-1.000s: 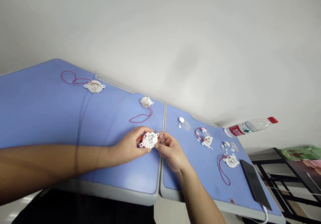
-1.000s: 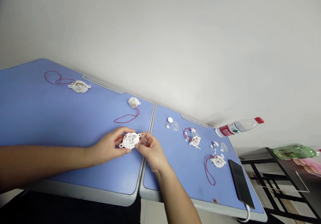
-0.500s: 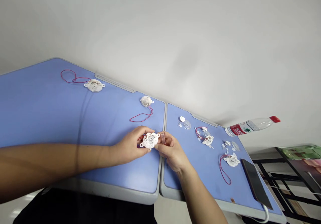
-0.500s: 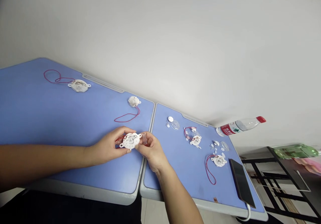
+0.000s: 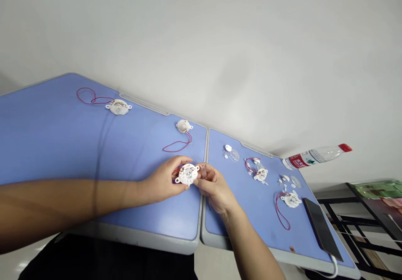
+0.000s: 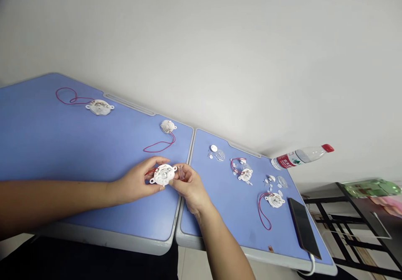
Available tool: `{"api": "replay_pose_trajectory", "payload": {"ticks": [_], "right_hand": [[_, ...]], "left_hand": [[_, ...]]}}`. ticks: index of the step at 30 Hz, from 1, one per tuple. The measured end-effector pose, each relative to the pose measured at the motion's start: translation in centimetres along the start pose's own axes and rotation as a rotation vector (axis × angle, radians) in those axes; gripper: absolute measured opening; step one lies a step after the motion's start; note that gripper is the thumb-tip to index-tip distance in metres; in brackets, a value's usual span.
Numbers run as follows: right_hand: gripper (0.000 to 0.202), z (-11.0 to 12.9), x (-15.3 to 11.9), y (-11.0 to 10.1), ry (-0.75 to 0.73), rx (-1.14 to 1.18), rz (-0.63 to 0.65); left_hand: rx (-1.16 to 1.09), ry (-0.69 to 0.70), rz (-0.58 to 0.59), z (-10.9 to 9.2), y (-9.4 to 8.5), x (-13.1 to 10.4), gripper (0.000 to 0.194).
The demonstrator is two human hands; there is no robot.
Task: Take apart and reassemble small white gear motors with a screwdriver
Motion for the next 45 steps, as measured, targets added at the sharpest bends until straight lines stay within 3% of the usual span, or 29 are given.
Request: {"api": "replay_pose_trajectory", "payload": {"ticks": [7,13,20,27,45], "right_hand": [[0.038,0.2,-0.2,0.0,-0.024,-0.008,0.001],[0.04,0.0,-0.2,0.1,-0.011,-0.005,0.011],[0.039,0.1,-0.2,0.1,-0.023,-0.015,0.016],[0.039,0.0,0.0,0.1,-0.015,-0.027,0.014],[0.032,-0.3,0.2,0.2,-0.016,-0.032,0.018]], "left_hand": [[0.04,0.008,0.018,-0.1,0.0,0.1,0.037],[-0.016,-0.004,-0.01,0.1,0.0,-0.2,0.055],[-0.006,-0.003,-0.002,0.4,0.0,-0.2,0.064],[0.123,0.077,0.004,-0.5,-0.3,0.0,0.04],[0.139,0.095,0.009,-0.8,-0.3,0.2,0.039]]}}
Point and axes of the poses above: each hand's wrist, its own x-axis towards the middle knuckle, its own y-axis out of the palm, z = x × y, the point moved 7 cm from there along x, towards the middle knuckle, and after that the axes turned 14 degrees about -z, right-handed, at the moved point
